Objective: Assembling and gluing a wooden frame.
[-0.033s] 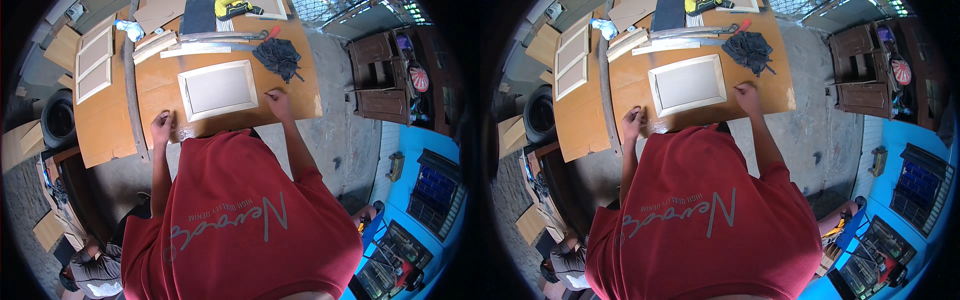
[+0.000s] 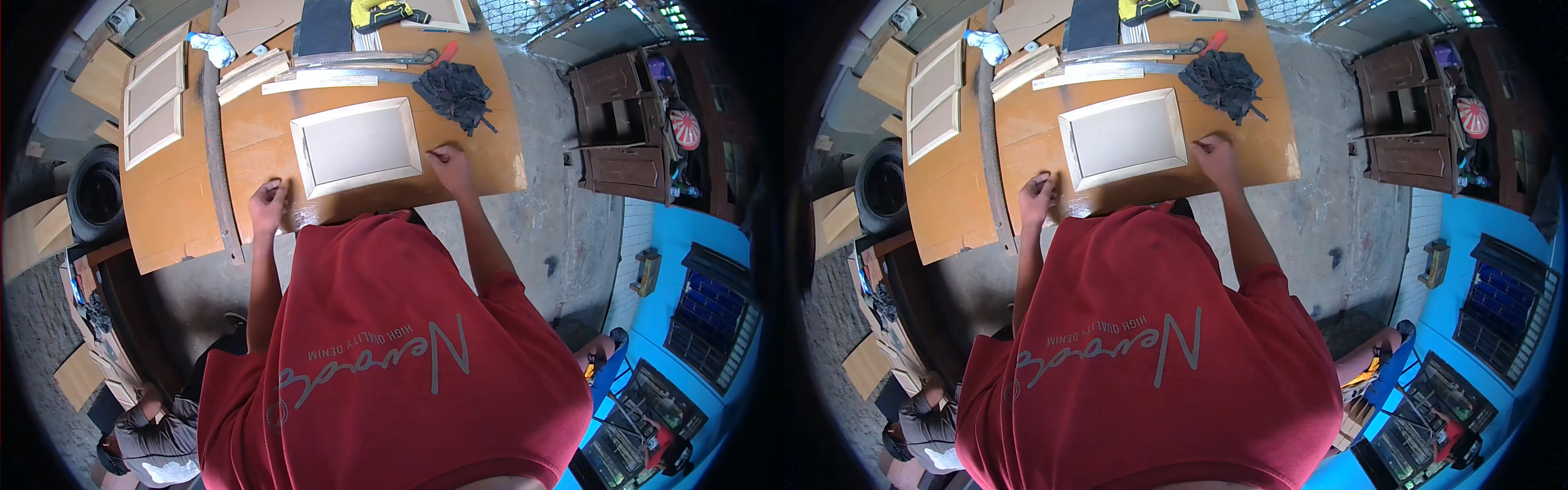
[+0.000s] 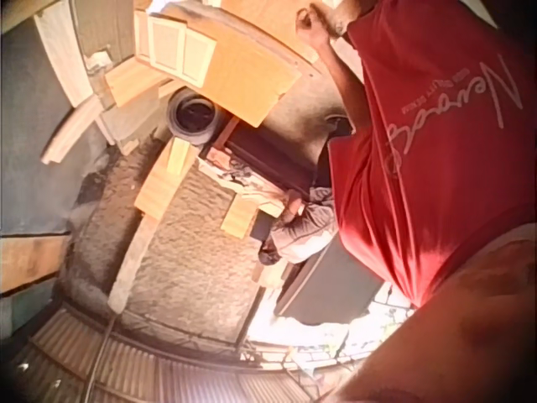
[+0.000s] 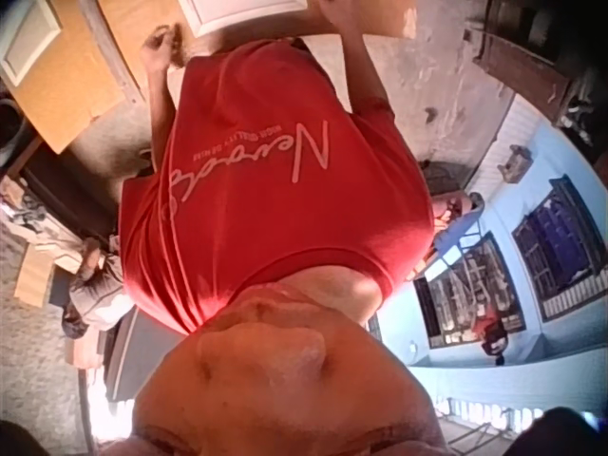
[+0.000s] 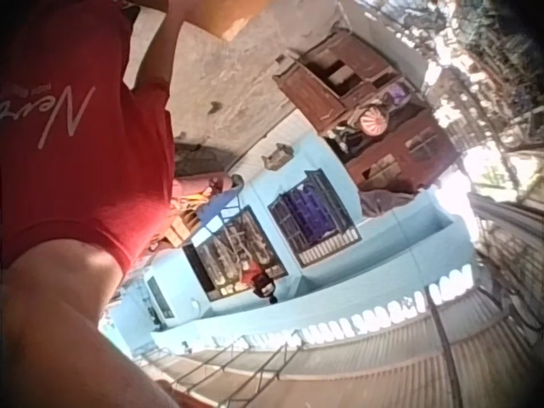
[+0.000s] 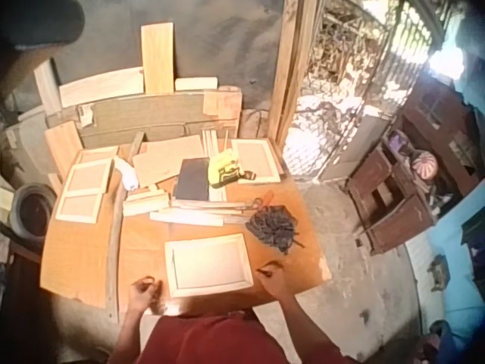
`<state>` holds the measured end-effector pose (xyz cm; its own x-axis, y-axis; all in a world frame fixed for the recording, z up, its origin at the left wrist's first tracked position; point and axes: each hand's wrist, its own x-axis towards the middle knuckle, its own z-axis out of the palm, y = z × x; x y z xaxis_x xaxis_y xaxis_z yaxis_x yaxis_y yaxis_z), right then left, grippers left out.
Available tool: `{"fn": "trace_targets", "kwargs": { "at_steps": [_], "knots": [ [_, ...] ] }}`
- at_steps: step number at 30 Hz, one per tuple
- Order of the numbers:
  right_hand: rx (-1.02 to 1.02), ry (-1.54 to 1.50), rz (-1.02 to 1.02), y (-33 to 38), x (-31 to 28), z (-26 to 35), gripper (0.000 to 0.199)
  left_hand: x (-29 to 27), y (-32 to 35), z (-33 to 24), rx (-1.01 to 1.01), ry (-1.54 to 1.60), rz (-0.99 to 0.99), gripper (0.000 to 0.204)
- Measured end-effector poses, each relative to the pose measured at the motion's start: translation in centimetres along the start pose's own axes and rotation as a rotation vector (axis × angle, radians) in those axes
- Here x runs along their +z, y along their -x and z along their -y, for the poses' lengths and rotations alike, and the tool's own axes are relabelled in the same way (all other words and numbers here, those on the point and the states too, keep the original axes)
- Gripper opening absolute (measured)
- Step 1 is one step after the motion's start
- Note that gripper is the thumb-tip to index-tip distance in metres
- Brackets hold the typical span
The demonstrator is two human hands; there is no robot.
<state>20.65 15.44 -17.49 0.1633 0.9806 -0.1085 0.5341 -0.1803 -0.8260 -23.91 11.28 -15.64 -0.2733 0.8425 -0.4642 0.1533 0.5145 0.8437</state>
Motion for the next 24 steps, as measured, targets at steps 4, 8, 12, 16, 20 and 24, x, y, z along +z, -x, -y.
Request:
{"fn": "trace_targets", "kwargs": {
  "at_steps": [4,8,12,16,20,24],
  "knots": [
    [0.1,0.289,0.026,0.2,1.7,4.5,0.04,2.5,-0.6,-1.6,0.143,-0.307,-0.039,0.043],
    [0.22,0.435,0.067,0.6,2.3,6.0,0.046,3.6,-0.3,-3.3,0.149,-0.388,-0.026,0.044],
    [0.229,0.478,0.068,0.5,2.4,6.6,0.043,3.3,-0.9,-1.8,0.17,-0.305,-0.036,0.043],
    [0.233,0.475,0.094,0.2,2.2,6.8,0.041,2.9,-1.9,-0.1,0.141,-0.125,-0.01,0.039],
    [0.205,0.481,0.074,0.2,2.2,6.2,0.04,3.3,-1.9,-0.5,0.098,-0.096,0.0,0.039],
    [0.216,0.473,0.071,0.1,2.3,6.1,0.042,3.2,-1.9,-0.6,0.089,-0.117,-0.005,0.039]
  ]
}}
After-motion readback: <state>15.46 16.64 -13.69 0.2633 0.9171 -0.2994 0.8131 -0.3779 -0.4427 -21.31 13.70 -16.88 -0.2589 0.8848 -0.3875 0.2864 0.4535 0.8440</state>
